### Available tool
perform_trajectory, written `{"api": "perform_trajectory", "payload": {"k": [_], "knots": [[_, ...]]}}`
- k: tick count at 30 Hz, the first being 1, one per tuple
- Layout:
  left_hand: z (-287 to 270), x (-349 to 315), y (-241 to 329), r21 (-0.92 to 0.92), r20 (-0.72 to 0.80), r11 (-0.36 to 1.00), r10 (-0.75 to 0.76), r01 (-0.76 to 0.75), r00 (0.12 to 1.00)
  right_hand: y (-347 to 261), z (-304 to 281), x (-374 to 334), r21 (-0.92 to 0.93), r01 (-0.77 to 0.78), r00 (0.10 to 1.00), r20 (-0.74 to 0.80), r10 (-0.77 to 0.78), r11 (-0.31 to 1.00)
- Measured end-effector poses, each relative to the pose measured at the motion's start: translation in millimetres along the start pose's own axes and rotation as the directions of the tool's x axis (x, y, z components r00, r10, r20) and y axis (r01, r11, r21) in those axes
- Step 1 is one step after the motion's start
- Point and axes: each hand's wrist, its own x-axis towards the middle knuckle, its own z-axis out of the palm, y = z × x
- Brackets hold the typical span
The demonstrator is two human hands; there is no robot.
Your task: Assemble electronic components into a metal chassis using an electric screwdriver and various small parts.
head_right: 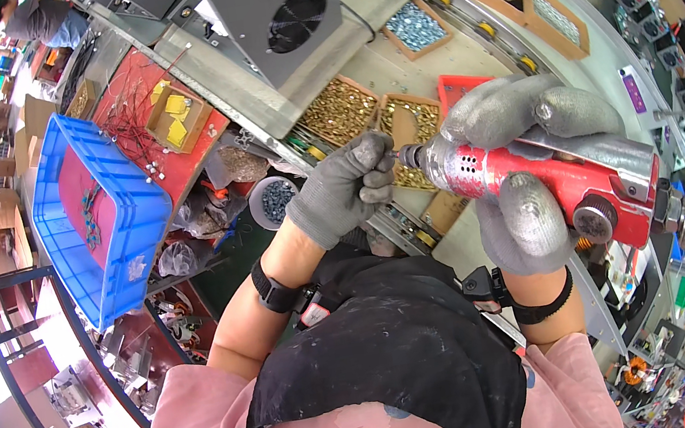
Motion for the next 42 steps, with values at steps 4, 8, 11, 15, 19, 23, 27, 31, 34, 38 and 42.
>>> {"api": "perform_trajectory", "payload": {"k": [4, 8, 11, 15, 19, 23, 27, 31, 34, 38, 42], "knots": [[-25, 0, 49, -0.016, 0.091, 0.999, -0.046, 0.048, 0.995, 39, 30, 21, 0.009, -0.041, 0.999, 0.024, 0.041, 0.999], [-33, 2, 92, 0.083, 0.038, 0.993, -0.086, 0.083, 0.996, 77, 57, 45, -0.036, -0.045, 0.999, 0.027, 0.046, 0.998], [-41, 4, 121, 0.143, -0.016, 0.987, -0.074, 0.076, 0.997, 102, 74, 56, -0.052, -0.090, 0.996, -0.013, 0.090, 0.995], [-59, 6, 148, 0.278, -0.073, 0.957, -0.063, 0.081, 0.995, 128, 90, 75, -0.010, -0.152, 0.987, 0.044, 0.153, 0.988], [-60, 9, 172, 0.512, -0.171, 0.854, -0.001, 0.090, 0.985, 148, 98, 87, -0.009, -0.171, 0.981, 0.088, 0.171, 0.985], [-57, -4, 204, 0.763, -0.191, 0.631, 0.013, 0.140, 0.981, 157, 96, 94, -0.016, -0.195, 0.977, 0.088, 0.196, 0.981], [-164, -24, 241, 0.826, -0.334, 0.557, 0.363, 0.085, 0.870, 145, 76, 101, -0.092, -0.205, 0.973, 0.092, 0.213, 0.974], [-212, -49, 315, 0.445, -0.438, -0.143, 0.826, 0.884, 0.355, 138, 65, 97, -0.146, -0.192, 0.981, -0.004, 0.194, 0.970], [-236, -61, 341, 0.219, -0.421, -0.356, 0.806, 0.909, 0.417, 131, 60, 95, -0.175, -0.204, 0.979, -0.052, 0.198, 0.963], [-252, -62, 356, 0.270, -0.397, -0.383, 0.792, 0.883, 0.464, 111, 55, 89, -0.234, -0.228, 0.974, -0.049, 0.222, 0.945], [-239, -73, 358, 0.422, -0.347, -0.253, 0.842, 0.870, 0.413, 80, 47, 74, -0.282, -0.185, 0.970, -0.207, 0.128, 0.941]]}}
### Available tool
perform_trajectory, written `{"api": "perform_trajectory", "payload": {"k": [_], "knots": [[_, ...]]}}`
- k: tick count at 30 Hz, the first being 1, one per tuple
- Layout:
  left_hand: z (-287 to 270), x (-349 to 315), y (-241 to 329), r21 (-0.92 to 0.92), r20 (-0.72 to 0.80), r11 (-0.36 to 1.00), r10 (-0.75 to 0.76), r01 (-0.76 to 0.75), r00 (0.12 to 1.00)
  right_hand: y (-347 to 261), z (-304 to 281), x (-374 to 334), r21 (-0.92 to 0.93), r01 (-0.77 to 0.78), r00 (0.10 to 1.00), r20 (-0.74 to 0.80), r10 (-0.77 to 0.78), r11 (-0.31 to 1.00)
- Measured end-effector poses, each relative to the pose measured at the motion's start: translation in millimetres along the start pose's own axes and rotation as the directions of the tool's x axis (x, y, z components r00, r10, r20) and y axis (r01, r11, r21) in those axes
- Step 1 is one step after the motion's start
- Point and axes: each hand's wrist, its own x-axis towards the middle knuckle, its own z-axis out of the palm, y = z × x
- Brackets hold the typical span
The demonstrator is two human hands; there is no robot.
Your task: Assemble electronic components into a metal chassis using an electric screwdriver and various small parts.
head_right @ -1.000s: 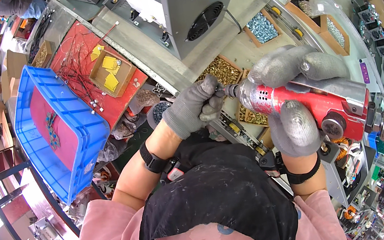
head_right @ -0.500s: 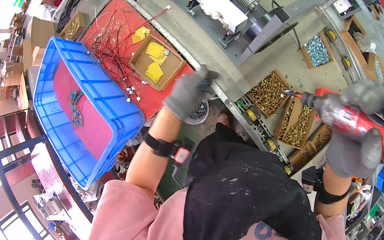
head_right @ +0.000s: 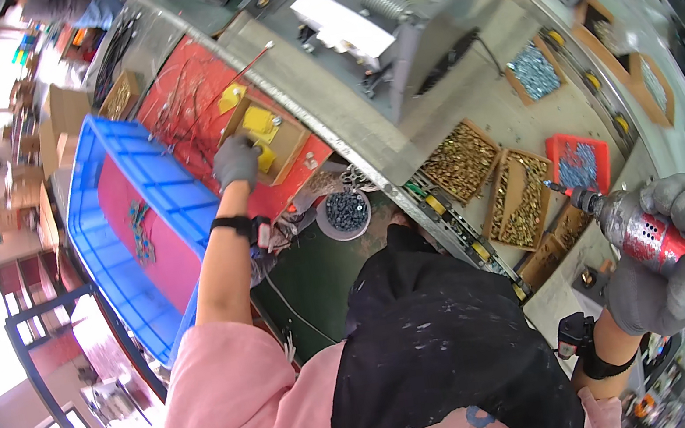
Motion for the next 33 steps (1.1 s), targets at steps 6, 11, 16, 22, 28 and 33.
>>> {"api": "perform_trajectory", "payload": {"k": [6, 11, 16, 22, 28, 33], "knots": [[-37, -103, 76, -0.654, 0.148, 0.678, 0.550, -0.336, 0.822, -66, -86, -29, -0.082, 0.167, 0.984, -0.048, -0.171, 0.983], [-91, -241, 231, -0.810, 0.265, 0.459, 0.841, -0.364, 0.472, -147, -185, -70, -0.371, 0.296, 0.930, -0.096, -0.354, 0.880], [-107, -401, 403, -0.577, -0.050, -0.038, 0.999, -0.816, -0.012, -228, -289, -148, -0.638, 0.225, 0.791, -0.322, -0.520, 0.737], [-49, -615, 568, -0.361, 0.081, -0.223, 0.960, -0.905, -0.269, -268, -419, -217, -0.682, 0.225, 0.798, -0.281, -0.534, 0.696], [29, -745, 669, -0.114, 0.361, -0.187, 0.907, -0.976, -0.216, -276, -522, -261, -0.608, 0.167, 0.710, -0.472, -0.522, 0.776], [74, -765, 692, 0.070, 0.287, -0.255, 0.931, -0.964, -0.226, -255, -575, -267, -0.525, 0.079, 0.726, -0.552, -0.410, 0.847]]}}
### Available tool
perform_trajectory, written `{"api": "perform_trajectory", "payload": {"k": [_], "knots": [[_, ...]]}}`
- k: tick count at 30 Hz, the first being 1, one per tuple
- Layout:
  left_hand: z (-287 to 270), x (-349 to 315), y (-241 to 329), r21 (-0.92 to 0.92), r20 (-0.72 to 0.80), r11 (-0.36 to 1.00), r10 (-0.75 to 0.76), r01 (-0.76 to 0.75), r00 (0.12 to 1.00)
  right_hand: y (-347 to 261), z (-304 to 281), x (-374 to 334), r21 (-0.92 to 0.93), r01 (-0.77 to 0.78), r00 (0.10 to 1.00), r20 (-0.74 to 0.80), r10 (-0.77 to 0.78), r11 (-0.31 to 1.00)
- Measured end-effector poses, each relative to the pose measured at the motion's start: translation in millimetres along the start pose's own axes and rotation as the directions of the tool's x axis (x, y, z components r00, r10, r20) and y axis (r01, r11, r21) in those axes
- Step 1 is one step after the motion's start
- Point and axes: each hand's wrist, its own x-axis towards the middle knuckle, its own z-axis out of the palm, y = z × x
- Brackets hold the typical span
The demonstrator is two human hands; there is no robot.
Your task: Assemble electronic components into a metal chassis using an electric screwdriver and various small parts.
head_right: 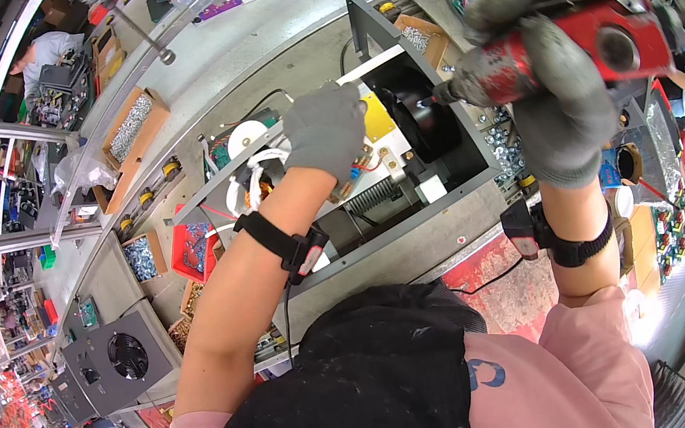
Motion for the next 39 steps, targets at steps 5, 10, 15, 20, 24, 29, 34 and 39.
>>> {"api": "perform_trajectory", "payload": {"k": [5, 10, 15, 20, 24, 29, 34, 39], "knots": [[-10, -2, 11, 0.037, 0.126, 0.999, 0.018, -0.023, 0.992, 50, -8, 9, 0.016, -0.068, 0.997, 0.047, 0.067, 0.998], [4, -6, 8, 0.148, 0.073, 0.986, 0.066, -0.077, 0.995, 82, 14, 7, 0.013, -0.198, 0.980, 0.035, 0.197, 0.980], [12, -4, 6, 0.131, 0.073, 0.988, 0.076, -0.085, 0.994, 99, 22, 6, 0.023, -0.370, 0.929, 0.015, 0.370, 0.929], [10, -2, 8, 0.133, 0.087, 0.986, 0.088, -0.099, 0.992, 116, 21, 2, -0.008, -0.270, 0.963, 0.027, 0.270, 0.963], [14, -3, 5, 0.153, 0.056, 0.983, 0.098, -0.106, 0.994, 121, 28, 1, 0.004, -0.316, 0.948, 0.045, 0.315, 0.949], [13, -2, 7, 0.156, 0.072, 0.983, 0.090, -0.100, 0.993, 121, 33, 0, -0.062, -0.281, 0.954, 0.088, 0.286, 0.958], [10, -1, 11, 0.181, 0.121, 0.981, 0.048, -0.070, 0.992, 116, 36, 2, -0.042, -0.276, 0.954, 0.107, 0.279, 0.960], [-5, -14, 5, 0.113, 0.084, 0.992, 0.051, -0.060, 0.995, 74, 25, 5, 0.032, -0.171, 0.984, 0.050, 0.169, 0.985]]}}
